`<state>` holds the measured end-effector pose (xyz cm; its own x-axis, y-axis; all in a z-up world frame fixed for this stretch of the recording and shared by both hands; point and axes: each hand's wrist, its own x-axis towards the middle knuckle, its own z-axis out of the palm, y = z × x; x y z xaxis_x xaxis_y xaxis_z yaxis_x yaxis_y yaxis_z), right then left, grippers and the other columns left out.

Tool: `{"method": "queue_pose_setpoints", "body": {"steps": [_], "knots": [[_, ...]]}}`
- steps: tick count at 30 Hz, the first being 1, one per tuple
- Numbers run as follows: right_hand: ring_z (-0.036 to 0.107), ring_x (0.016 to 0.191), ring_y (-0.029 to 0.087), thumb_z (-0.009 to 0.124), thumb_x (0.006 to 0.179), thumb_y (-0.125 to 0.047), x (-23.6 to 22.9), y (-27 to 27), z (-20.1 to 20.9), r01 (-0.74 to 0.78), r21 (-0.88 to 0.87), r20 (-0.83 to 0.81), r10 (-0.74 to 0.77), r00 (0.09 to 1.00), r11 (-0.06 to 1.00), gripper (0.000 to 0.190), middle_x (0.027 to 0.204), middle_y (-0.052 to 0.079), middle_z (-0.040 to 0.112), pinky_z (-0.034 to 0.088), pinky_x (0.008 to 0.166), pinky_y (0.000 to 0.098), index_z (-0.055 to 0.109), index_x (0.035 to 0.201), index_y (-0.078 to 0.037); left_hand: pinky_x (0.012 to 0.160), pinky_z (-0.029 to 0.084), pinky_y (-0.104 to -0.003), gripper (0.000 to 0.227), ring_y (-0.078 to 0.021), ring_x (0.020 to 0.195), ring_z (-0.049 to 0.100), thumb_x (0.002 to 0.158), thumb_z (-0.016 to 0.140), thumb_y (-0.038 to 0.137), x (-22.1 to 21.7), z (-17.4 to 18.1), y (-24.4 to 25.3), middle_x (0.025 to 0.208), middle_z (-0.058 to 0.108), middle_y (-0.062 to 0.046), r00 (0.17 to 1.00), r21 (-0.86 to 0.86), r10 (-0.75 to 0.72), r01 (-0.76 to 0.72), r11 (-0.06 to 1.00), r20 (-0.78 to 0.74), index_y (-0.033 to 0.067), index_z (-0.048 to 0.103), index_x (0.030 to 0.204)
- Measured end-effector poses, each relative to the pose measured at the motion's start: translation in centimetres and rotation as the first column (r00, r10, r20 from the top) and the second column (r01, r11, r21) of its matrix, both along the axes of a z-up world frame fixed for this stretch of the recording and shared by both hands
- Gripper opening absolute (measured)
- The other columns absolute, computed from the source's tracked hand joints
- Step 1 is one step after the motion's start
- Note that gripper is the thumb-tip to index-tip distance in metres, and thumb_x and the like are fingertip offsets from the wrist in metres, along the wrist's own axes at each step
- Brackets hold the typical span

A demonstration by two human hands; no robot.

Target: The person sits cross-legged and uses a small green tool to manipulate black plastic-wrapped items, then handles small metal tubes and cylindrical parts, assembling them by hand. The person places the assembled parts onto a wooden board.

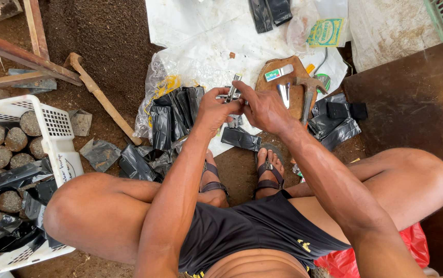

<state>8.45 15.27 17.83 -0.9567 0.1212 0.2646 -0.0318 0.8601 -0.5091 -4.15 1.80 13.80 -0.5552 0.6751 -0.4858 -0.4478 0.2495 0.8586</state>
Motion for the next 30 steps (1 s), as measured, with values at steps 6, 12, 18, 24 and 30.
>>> {"method": "queue_pose_setpoints", "body": {"steps": [6, 12, 18, 24, 30], "knots": [[0.070, 0.075, 0.040, 0.073, 0.083, -0.006, -0.1, -0.3, 0.7, 0.017, 0.050, 0.029, -0.019, 0.999, 0.999, 0.074, 0.085, 0.015, 0.074, 0.053, 0.064, 0.0493, 0.041, 0.150, -0.004, 0.052, 0.052, -0.025, 0.073, -0.0162, 0.075, 0.074, 0.069, 0.088, 0.013, 0.3, 0.2, -0.1, 0.099, 0.075, -0.016, 0.998, 0.021, 0.015, -0.014, 1.000, -0.064, -0.0067, 0.055, 0.131], [0.067, 0.066, 0.040, 0.070, 0.094, -0.012, -0.2, -1.1, 1.7, 0.011, 0.102, 0.112, -0.023, 0.993, 0.995, 0.068, 0.076, 0.017, 0.071, 0.049, 0.061, 0.0508, 0.038, 0.154, -0.004, 0.049, 0.053, -0.026, 0.077, -0.0192, 0.075, 0.074, 0.067, 0.088, 0.012, 0.4, -0.2, 0.0, 0.100, 0.073, -0.017, 0.999, -0.090, -0.017, 0.012, 0.996, -0.051, -0.0046, 0.053, 0.134], [0.070, 0.073, 0.037, 0.076, 0.080, -0.005, 0.0, -0.8, 1.4, 0.011, 0.036, -0.072, -0.008, 0.997, 0.999, 0.074, 0.085, 0.015, 0.074, 0.053, 0.064, 0.0462, 0.045, 0.147, -0.004, 0.046, 0.048, -0.026, 0.064, -0.0211, 0.074, 0.076, 0.077, 0.081, 0.007, 0.1, -1.2, 0.0, 0.094, 0.075, -0.017, 0.992, 0.071, 0.005, -0.014, 0.997, 0.126, -0.0071, 0.055, 0.133], [0.069, 0.080, 0.018, 0.079, 0.090, 0.001, 0.7, -0.1, 0.1, 0.051, -0.381, -0.058, -0.079, 0.995, 0.923, 0.020, 0.096, 0.011, 0.072, 0.053, 0.064, 0.0325, 0.072, 0.108, -0.003, 0.048, 0.052, -0.025, 0.056, -0.0225, 0.077, 0.078, 0.082, 0.076, 0.007, -0.6, -1.0, -0.9, 0.092, 0.075, -0.019, 0.948, 0.235, 0.006, -0.084, 0.968, 0.317, -0.0071, 0.053, 0.132], [0.067, 0.081, 0.022, 0.077, 0.091, -0.001, 0.9, 0.2, 0.4, 0.044, -0.374, -0.045, -0.066, 0.997, 0.926, 0.013, 0.096, 0.011, 0.069, 0.051, 0.065, 0.0336, 0.071, 0.102, 0.000, 0.050, 0.051, -0.023, 0.047, -0.0197, 0.076, 0.077, 0.098, 0.069, 0.027, -0.7, -0.5, -1.1, 0.095, 0.073, -0.015, 0.960, 0.232, -0.070, 0.005, 0.973, 0.271, -0.0048, 0.058, 0.130]]}}
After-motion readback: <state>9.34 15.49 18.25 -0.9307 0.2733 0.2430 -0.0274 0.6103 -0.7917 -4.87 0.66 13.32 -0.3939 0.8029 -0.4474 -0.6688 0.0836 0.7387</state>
